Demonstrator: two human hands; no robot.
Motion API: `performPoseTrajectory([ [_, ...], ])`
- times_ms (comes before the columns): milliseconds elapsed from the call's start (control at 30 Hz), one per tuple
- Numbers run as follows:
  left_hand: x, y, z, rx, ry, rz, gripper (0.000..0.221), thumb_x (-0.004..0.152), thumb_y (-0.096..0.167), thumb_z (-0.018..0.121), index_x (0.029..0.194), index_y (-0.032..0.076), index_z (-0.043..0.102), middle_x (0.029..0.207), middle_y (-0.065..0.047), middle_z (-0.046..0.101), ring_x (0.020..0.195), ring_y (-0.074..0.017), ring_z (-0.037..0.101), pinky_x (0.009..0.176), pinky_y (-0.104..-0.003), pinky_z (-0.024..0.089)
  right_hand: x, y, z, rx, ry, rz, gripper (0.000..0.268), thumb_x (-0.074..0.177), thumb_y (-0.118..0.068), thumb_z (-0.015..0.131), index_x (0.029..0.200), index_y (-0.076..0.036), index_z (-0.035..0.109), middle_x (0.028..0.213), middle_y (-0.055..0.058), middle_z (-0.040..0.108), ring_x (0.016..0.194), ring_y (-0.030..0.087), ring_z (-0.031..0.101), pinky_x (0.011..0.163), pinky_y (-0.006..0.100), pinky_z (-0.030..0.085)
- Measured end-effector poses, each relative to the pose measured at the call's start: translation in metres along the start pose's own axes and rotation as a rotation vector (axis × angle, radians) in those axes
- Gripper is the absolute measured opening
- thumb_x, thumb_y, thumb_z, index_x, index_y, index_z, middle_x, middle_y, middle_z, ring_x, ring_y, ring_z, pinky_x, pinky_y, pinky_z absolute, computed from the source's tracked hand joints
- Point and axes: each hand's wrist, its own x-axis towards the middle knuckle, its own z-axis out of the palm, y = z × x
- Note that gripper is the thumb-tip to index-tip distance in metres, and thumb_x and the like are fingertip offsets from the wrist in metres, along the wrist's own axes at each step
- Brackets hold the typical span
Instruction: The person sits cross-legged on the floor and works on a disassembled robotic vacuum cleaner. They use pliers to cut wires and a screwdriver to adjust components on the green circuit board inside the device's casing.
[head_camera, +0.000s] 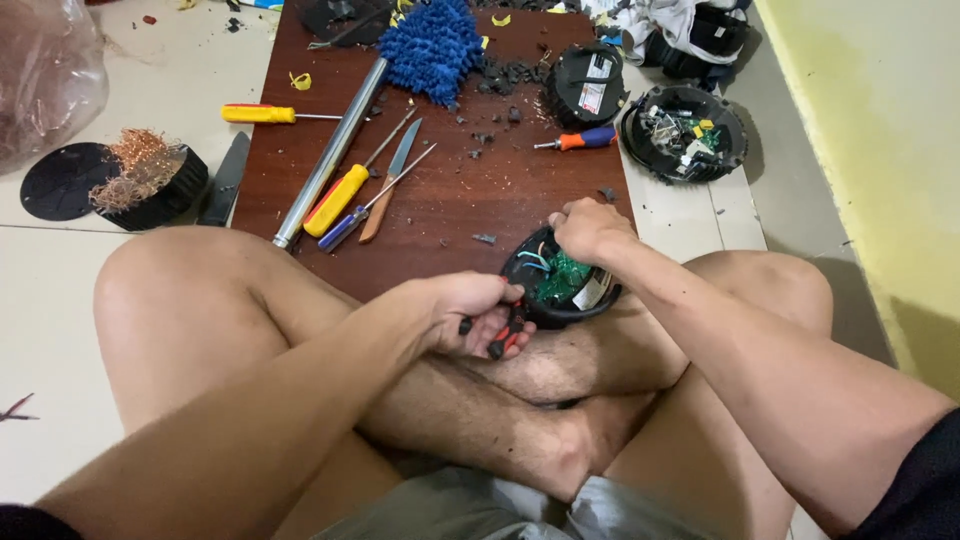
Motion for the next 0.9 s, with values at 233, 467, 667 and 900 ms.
performPoseTrajectory([
  [233,-0.01,-0.038,-0.004,-0.526,-0.283,-0.035,0.029,0.106,0.04,0.066,0.107,0.011,0.06,0.085,0.01,0.058,0.07,-0.0008,0.065,0.06,-0.015,0.06,0.002,0.021,-0.001,0.046,-0.002,0.004,0.057,0.105,-0.046,0.042,0.15,-0.016,0.061,0.148,0.024,0.062,0.142,0.042,0.054,0.117,0.056,0.044],
  [467,-0.012,-0.019,-0.018,0.056,-0.055,0.187,0.037,0.107,0.034,0.06,0.134,0.01,0.051,0.096,-0.013,0.072,0.075,-0.0237,0.074,0.065,-0.039,0.066,0.009,0.024,0.002,0.051,0.067,-0.025,0.058,0.106,-0.047,0.041,0.148,-0.014,0.063,0.144,0.024,0.065,0.141,0.043,0.055,0.117,0.056,0.044],
  [667,-0.035,0.019,-0.012,1.586,0.806,0.495,0.032,0.096,0.036,0.059,0.124,0.031,0.073,0.104,-0.011,0.079,0.107,-0.0389,0.074,0.081,-0.057,0.06,-0.009,0.024,0.0,0.081,0.07,0.002,0.061,0.101,-0.049,0.045,0.148,-0.016,0.063,0.141,0.024,0.066,0.138,0.044,0.057,0.116,0.055,0.045],
  [900,-0.051,0.003,-0.015,1.744,0.948,0.492,0.039,0.102,0.015,0.051,0.137,0.022,0.067,0.118,-0.014,0.077,0.118,-0.0426,0.066,0.092,-0.068,0.049,-0.033,0.015,-0.002,0.206,0.094,-0.02,0.063,0.081,-0.052,0.07,0.134,-0.017,0.072,0.126,0.024,0.073,0.128,0.043,0.066,0.108,0.054,0.05],
])
